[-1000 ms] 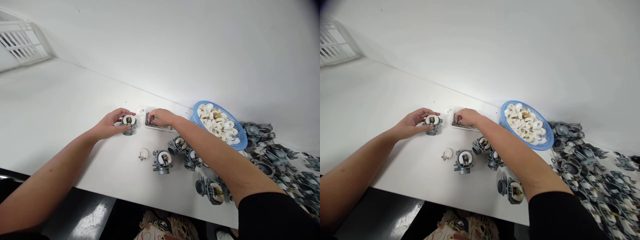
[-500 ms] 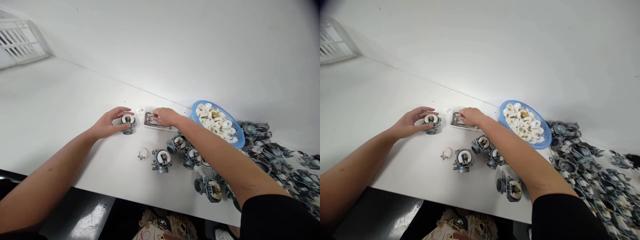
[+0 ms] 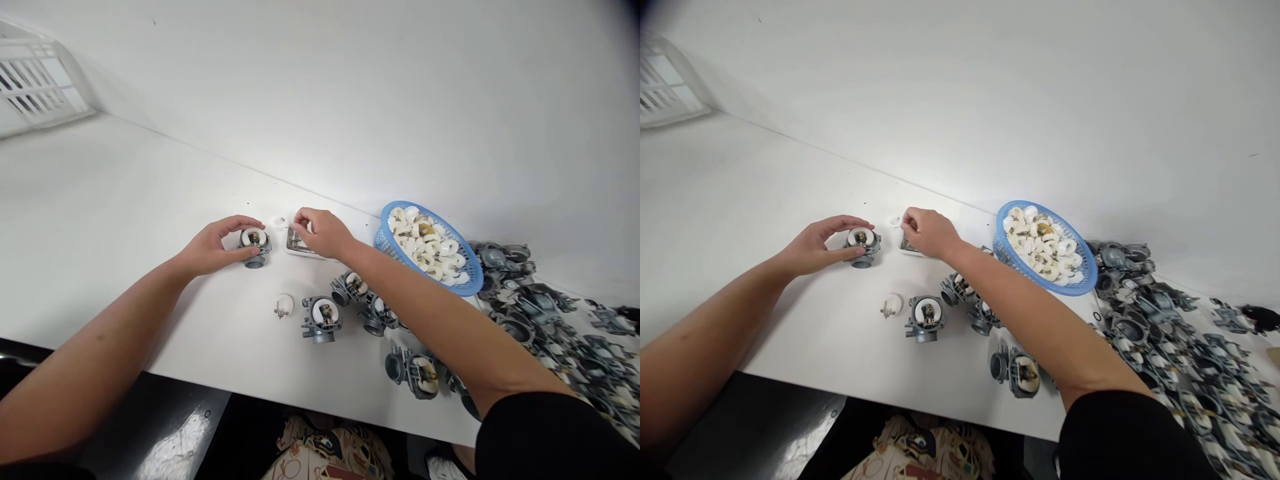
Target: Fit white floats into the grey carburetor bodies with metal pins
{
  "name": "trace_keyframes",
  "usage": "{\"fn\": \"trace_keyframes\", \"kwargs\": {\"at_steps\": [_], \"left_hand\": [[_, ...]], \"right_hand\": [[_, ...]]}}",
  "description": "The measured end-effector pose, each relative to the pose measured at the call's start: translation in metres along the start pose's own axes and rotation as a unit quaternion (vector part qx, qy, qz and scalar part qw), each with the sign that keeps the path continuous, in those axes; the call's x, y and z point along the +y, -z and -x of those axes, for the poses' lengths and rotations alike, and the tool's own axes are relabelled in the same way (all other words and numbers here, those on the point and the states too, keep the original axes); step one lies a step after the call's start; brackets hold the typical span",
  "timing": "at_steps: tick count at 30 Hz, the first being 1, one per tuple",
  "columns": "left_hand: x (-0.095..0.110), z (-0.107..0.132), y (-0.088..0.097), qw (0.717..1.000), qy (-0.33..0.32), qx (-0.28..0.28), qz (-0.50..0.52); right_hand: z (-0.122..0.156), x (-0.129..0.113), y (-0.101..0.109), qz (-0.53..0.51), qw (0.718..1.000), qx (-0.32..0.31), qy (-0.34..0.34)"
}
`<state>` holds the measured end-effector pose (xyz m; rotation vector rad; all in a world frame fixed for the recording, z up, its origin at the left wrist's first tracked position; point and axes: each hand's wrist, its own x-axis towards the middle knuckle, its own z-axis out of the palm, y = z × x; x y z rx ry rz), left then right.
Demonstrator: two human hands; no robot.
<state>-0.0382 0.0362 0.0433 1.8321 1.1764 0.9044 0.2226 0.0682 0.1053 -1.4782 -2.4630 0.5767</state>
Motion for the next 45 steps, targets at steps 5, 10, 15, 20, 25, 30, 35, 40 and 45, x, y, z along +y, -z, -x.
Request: {"fn": "trace_keyframes", "kwargs": {"at_steps": [5, 10, 15, 20, 25, 30, 35, 40, 45], "left_hand": [[0.001, -0.001, 0.000, 0.999, 0.017, -0.007, 0.033], [-0.001, -0.003, 0.002, 1.000, 0.000, -0.016, 0.022], [-0.002, -0.002, 0.002, 1.000, -0.011, -0.016, 0.012], [0.001, -0.001, 0.002, 1.000, -0.008, -0.012, 0.011], [0.000, -0.002, 0.002, 1.000, -0.012, -0.011, -0.012], [0.002, -0.001, 0.003, 1.000, -0.018, -0.018, -0.015], [0.005, 0.000, 0.003, 1.000, -0.003, -0.021, -0.019], [0.001, -0.001, 0.003, 1.000, -0.005, -0.018, -0.021], [-0.002, -0.002, 0.003, 1.000, -0.019, -0.019, -0.012]], "right_hand": [[0.004, -0.017, -0.025, -0.217, 0.976, -0.019, 0.020], [-0.001, -0.014, -0.041, -0.316, 0.948, -0.021, -0.017], [0.000, -0.011, -0.042, -0.319, 0.945, -0.046, -0.051], [0.001, -0.013, -0.044, -0.342, 0.937, -0.044, -0.056], [0.000, -0.013, -0.048, -0.370, 0.926, -0.044, -0.063], [0.000, -0.014, -0.049, -0.403, 0.908, -0.051, -0.100], [0.003, -0.017, -0.048, -0.413, 0.901, -0.059, -0.119], [0.004, -0.018, -0.049, -0.418, 0.898, -0.057, -0.125], [0.005, -0.015, -0.050, -0.413, 0.901, -0.076, -0.107]]}}
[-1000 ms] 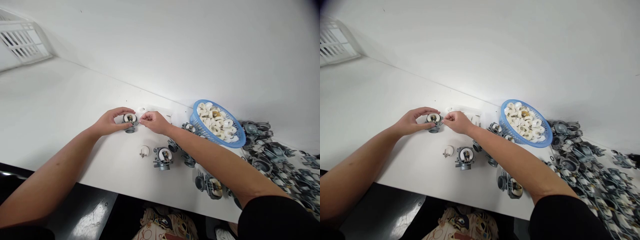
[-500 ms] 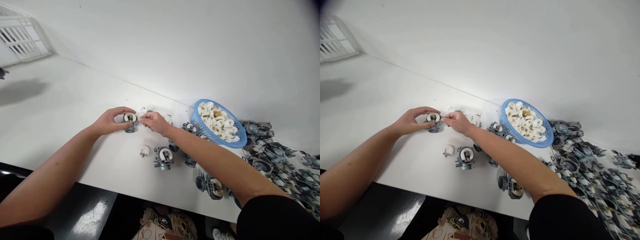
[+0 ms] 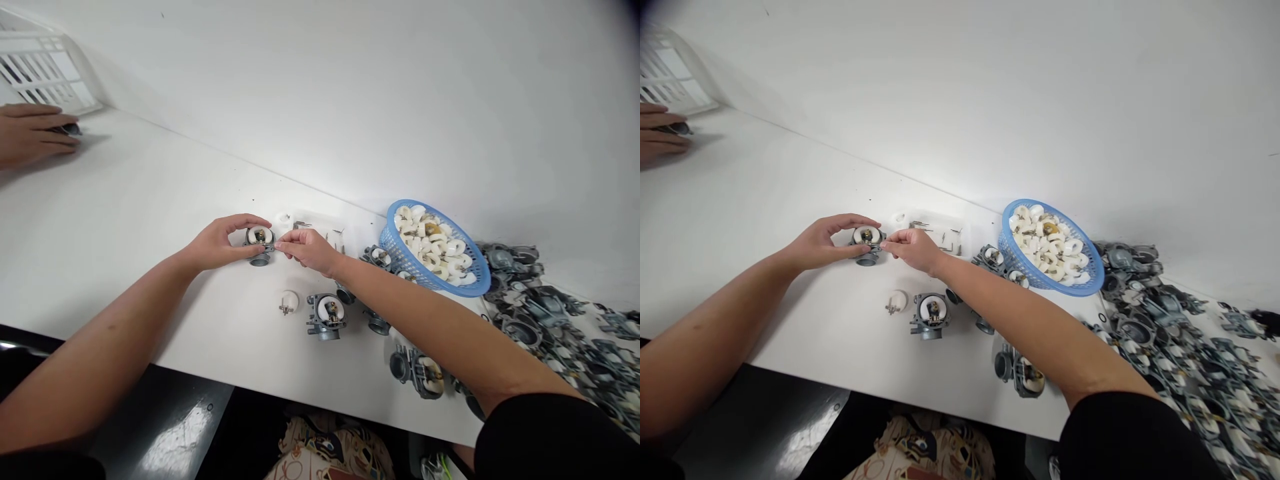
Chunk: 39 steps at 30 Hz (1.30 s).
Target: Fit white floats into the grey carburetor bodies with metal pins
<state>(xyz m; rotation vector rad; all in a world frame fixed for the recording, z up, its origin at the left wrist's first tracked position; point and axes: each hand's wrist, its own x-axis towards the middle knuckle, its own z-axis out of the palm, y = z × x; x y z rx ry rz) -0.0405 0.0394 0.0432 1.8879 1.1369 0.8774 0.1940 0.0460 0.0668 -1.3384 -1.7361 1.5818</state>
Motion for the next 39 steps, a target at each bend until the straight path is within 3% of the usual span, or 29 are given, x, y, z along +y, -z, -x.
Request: {"fn": "trace_keyframes", "kwargs": {"at_steps": [6, 18, 26, 39], "left_hand": [[0.001, 0.000, 0.001, 1.000, -0.003, -0.011, 0.002], [0.001, 0.000, 0.007, 0.998, -0.014, -0.056, 0.028], [-0.004, 0.000, 0.005, 0.996, -0.004, -0.061, 0.060], [0.000, 0.000, 0.005, 0.996, -0.014, -0.068, 0.061]], "right_hand": [[0.000, 0.000, 0.000, 0.013, 1.000, -0.006, 0.018], [0.000, -0.003, -0.007, 0.141, 0.981, 0.001, 0.131], [0.005, -0.009, -0.008, 0.163, 0.981, 0.040, 0.098], [0.006, -0.009, -0.014, 0.158, 0.978, 0.052, 0.130]]}}
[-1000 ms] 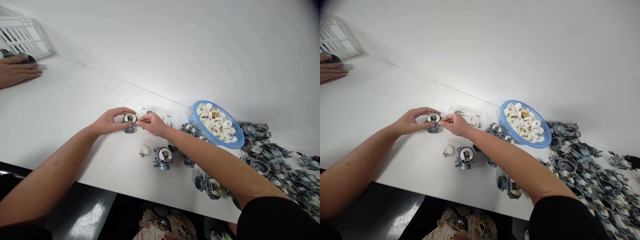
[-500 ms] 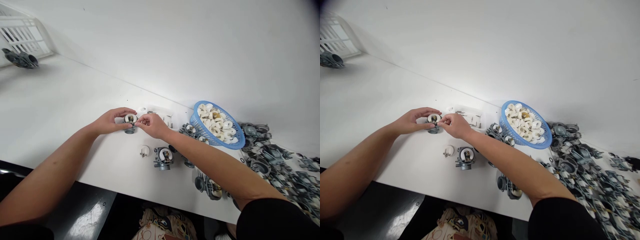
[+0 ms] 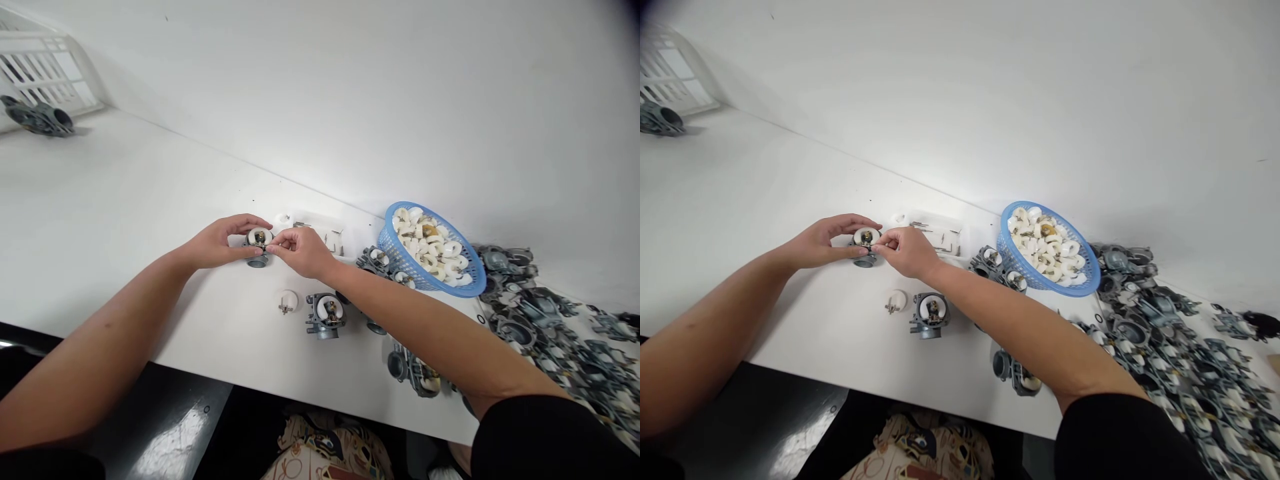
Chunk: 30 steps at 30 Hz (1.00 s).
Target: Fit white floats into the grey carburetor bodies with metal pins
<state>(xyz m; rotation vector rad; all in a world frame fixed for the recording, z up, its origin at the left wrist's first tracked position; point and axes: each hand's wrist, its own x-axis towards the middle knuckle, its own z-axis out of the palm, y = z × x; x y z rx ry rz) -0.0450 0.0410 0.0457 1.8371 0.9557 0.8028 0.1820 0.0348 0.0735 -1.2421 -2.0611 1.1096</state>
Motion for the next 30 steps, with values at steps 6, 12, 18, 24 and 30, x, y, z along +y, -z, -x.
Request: {"fn": "trace_keyframes", "kwargs": {"at_steps": [6, 12, 18, 24, 30], "left_hand": [[-0.006, 0.000, 0.002, 0.999, 0.013, -0.012, 0.038], [-0.008, -0.001, 0.005, 0.999, 0.038, -0.028, 0.015], [-0.004, -0.001, 0.004, 0.999, 0.036, -0.025, 0.017], [-0.002, -0.001, 0.004, 0.999, 0.039, -0.029, 0.011], [-0.005, -0.001, 0.004, 1.000, 0.022, -0.022, 0.005]], "right_hand": [[-0.001, 0.000, 0.001, 0.006, 0.999, -0.030, -0.020], [-0.001, -0.003, -0.001, 0.031, 0.999, -0.020, -0.016], [0.003, -0.010, -0.006, 0.080, 0.997, 0.004, -0.002], [0.006, -0.017, -0.008, 0.132, 0.991, 0.017, -0.013], [0.009, -0.017, -0.011, 0.236, 0.971, 0.015, 0.023]]}}
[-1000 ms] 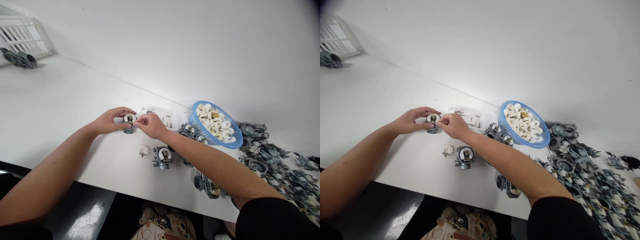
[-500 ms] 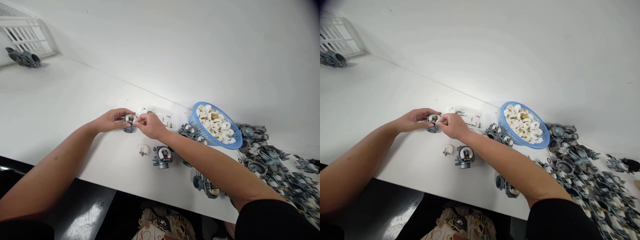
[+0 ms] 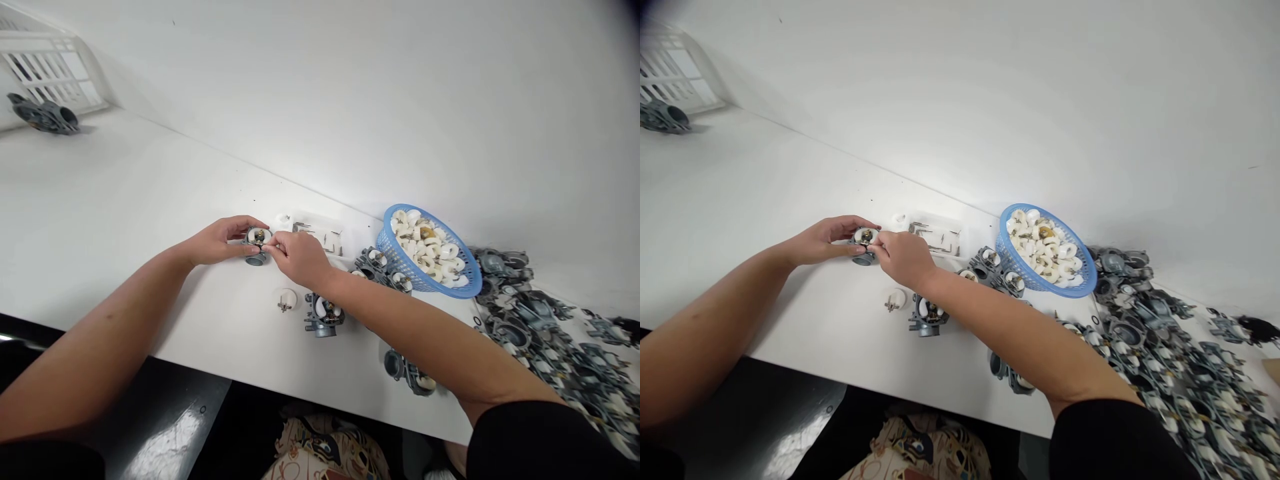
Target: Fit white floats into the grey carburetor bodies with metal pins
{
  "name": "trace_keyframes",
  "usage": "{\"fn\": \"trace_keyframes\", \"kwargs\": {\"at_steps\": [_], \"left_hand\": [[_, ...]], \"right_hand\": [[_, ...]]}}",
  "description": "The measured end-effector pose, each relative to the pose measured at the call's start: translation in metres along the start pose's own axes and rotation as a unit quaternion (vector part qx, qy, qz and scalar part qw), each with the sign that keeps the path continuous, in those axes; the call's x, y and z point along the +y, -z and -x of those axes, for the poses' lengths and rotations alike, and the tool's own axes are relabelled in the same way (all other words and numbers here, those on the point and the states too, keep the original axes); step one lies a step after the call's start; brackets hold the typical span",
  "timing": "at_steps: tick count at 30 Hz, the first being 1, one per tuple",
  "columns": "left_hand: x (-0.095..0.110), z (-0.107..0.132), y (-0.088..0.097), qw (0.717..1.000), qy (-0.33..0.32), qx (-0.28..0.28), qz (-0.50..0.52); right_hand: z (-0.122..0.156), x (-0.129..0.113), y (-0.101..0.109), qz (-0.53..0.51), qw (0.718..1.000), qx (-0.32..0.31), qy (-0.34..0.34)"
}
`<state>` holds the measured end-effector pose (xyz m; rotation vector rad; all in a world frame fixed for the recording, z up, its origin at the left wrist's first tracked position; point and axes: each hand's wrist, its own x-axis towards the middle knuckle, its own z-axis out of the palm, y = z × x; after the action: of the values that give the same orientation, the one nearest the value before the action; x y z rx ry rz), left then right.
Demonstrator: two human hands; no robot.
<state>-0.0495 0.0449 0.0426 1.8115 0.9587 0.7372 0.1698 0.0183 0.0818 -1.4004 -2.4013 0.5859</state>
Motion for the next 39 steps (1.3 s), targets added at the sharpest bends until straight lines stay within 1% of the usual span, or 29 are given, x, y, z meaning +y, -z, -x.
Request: {"fn": "trace_keyframes", "kwargs": {"at_steps": [4, 6, 12, 17, 21, 26, 33, 39], "left_hand": [[-0.003, 0.000, 0.000, 1.000, -0.001, 0.000, 0.002], [-0.003, 0.000, 0.000, 1.000, 0.005, -0.002, 0.004], [-0.004, 0.000, 0.000, 1.000, 0.005, -0.010, 0.012], [-0.006, 0.001, 0.000, 1.000, 0.002, -0.013, 0.012], [-0.006, 0.001, 0.000, 1.000, 0.006, -0.015, 0.019], [-0.008, 0.000, 0.001, 1.000, -0.007, -0.004, 0.004], [-0.008, 0.001, 0.001, 1.000, -0.002, -0.011, 0.005], [-0.006, 0.001, 0.001, 1.000, -0.003, -0.007, 0.004]], "right_hand": [[0.001, 0.000, 0.000, 0.074, 0.997, -0.002, 0.013], [0.001, 0.001, 0.000, 0.105, 0.994, 0.004, 0.030], [0.001, 0.006, -0.001, 0.154, 0.986, 0.015, 0.069], [0.001, 0.007, 0.000, 0.200, 0.975, 0.005, 0.096], [0.000, 0.008, 0.001, 0.211, 0.971, -0.006, 0.108], [0.001, 0.010, 0.001, 0.202, 0.973, 0.003, 0.113], [0.001, 0.010, 0.001, 0.196, 0.974, 0.008, 0.117], [0.001, 0.012, 0.000, 0.210, 0.968, 0.006, 0.133]]}}
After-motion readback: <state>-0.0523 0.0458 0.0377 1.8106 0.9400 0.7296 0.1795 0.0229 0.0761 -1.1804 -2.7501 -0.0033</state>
